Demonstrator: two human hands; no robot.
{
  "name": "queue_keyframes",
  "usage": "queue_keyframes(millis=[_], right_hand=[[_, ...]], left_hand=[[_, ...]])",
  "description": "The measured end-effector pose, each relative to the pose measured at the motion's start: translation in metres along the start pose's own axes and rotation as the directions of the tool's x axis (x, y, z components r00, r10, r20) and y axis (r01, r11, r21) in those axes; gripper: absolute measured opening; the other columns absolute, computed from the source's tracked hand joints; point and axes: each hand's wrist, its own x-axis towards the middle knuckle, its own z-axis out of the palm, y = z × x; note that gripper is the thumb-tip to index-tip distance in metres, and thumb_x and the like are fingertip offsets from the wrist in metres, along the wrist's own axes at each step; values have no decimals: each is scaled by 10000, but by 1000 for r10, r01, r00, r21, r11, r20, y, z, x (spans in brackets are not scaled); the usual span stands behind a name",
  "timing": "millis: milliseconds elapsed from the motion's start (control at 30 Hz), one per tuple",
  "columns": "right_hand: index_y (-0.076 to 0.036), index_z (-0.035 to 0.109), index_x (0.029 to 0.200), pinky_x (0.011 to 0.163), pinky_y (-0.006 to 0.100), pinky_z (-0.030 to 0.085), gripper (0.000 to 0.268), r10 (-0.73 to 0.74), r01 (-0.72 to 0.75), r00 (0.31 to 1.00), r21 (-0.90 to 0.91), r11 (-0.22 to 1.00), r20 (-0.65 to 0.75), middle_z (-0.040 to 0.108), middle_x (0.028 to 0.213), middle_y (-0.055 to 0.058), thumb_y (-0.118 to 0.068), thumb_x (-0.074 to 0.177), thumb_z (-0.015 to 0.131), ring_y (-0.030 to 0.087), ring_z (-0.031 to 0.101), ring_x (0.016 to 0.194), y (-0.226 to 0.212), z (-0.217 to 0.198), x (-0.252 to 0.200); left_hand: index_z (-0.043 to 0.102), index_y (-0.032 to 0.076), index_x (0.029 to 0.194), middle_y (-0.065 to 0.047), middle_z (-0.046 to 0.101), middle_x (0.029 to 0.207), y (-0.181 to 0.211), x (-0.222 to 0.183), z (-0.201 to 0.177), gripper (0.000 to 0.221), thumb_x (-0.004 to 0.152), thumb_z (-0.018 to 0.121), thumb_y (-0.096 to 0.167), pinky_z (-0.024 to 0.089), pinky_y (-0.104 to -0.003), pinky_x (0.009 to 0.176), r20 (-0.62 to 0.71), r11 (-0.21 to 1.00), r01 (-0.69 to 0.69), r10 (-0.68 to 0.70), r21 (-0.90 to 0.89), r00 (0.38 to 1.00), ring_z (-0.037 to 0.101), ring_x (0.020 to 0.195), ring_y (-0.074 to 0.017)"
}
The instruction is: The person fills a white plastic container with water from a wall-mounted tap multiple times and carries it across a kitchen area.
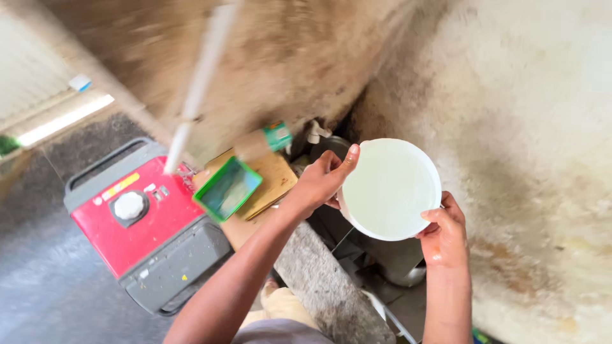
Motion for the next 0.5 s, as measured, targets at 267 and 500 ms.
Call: queue_keyframes(millis=[267,500], right_hand=[[-16,588,1245,918,329,547,523,121,-92,917,-93,991,380,679,1124,89,-43,723,584,189,675,1035,-30,154,-114],[-1,526,1248,938,335,528,452,340,-244,534,-244,939,774,653,1124,115,5,807,627,188,639,1026,60,293,-239]], left_hand=[[462,105,756,-58,596,663,-39,-188,-132,622,743,782,639,579,-345,469,-174,955,-203,167,-216,971,639,529,-151],[404,140,704,-17,578,614,-155,-401,-237,590,716,871,500,569,-303,394,-612,860,-397,132,-320,780,627,498,-97]])
